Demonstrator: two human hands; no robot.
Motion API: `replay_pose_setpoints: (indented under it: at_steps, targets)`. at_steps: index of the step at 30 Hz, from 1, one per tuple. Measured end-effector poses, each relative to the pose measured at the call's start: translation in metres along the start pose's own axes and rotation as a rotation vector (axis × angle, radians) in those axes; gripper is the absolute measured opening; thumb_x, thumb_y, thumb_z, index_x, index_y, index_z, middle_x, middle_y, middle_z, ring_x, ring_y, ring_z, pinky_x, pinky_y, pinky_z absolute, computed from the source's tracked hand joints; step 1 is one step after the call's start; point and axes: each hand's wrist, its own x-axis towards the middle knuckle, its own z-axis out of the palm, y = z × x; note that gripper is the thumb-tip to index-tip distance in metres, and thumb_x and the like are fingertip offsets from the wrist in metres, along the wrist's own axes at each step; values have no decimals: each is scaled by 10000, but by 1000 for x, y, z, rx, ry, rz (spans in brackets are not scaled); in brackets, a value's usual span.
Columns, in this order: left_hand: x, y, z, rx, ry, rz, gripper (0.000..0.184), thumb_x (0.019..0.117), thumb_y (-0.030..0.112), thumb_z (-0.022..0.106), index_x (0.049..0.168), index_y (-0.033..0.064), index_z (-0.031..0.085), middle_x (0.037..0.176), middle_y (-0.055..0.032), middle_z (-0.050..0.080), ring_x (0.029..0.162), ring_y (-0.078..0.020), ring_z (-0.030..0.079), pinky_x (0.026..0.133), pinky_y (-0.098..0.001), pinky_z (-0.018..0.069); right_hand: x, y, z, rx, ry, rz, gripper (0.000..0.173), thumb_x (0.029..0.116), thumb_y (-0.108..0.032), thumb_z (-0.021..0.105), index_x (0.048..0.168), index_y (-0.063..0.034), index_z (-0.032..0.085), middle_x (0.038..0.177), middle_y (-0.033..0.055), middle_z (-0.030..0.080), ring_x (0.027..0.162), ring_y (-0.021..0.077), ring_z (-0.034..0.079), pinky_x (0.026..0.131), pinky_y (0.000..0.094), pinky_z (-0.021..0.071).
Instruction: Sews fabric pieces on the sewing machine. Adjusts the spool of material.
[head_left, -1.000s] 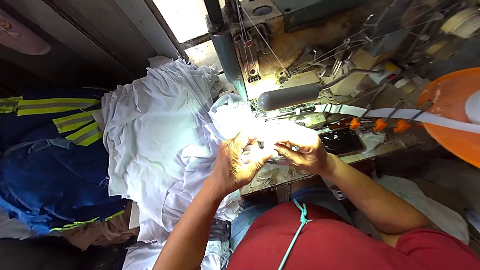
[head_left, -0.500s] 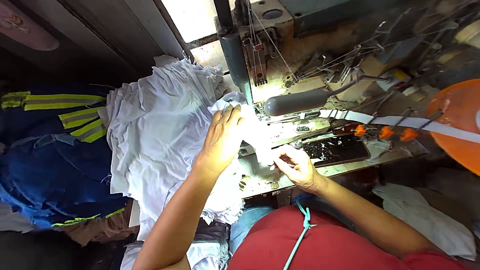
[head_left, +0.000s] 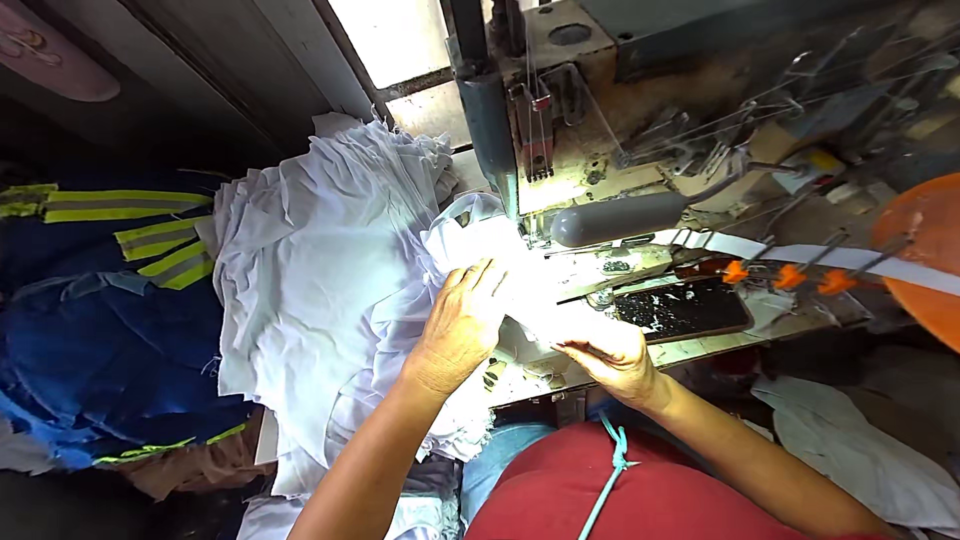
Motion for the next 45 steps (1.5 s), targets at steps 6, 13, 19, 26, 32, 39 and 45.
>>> replay_pose_setpoints:
  at_steps: [6,13,19,26,32,39,45]
  targets:
    - [26,-21,2,-86,-117,-97,377,892,-62,574,1249,-21,690,1281,-222,675,1205,-389,648,1011,-542,499,26,10,0,-43,38,58,154,958,-84,662,908,25,758,868,102,741,794,78,693,760,213,574]
    - [34,-27,4,-199,148,12,323,895,-44,500,1083,29,753,1170,-150,722,1148,-334,651,977,-506,468,51,16,5,-30,75,149,104,923,-67,681,910,16,744,858,76,715,662,60,650,622,213,575]
    - [25,-11,13,-251,109,150,215,868,173,594,956,65,758,966,-95,715,956,-249,654,892,-422,483,49,21,7,-96,81,131,109,934,-59,669,953,14,747,898,90,715,661,69,652,616,216,579]
    - [14,-6,28,-140,202,152,233,957,99,555,1005,59,781,1033,-109,743,953,-273,668,805,-408,499,40,27,4,-501,50,-199,159,959,-82,633,961,-21,780,1001,133,766,956,231,735,802,338,595]
    - [21,2,28,-36,161,92,275,989,130,526,1091,51,768,1171,-111,743,1042,-301,692,848,-440,527,40,18,-2,-602,-64,-202,217,1007,-148,602,1048,-13,767,1160,136,750,1067,231,727,845,332,593]
    - [29,-1,30,29,73,-44,271,960,78,540,1132,-33,718,1251,-176,699,1120,-351,679,901,-492,532,6,2,-12,-563,-76,-94,222,1014,-134,588,1068,-5,760,1082,176,749,871,229,737,727,291,585]
    - [32,-8,26,-71,-57,-273,331,1057,202,522,1274,12,685,1393,-155,630,1287,-357,591,1063,-567,443,-34,1,-13,-654,-295,46,215,1017,-192,586,980,-42,736,1016,119,734,998,282,705,868,414,573]
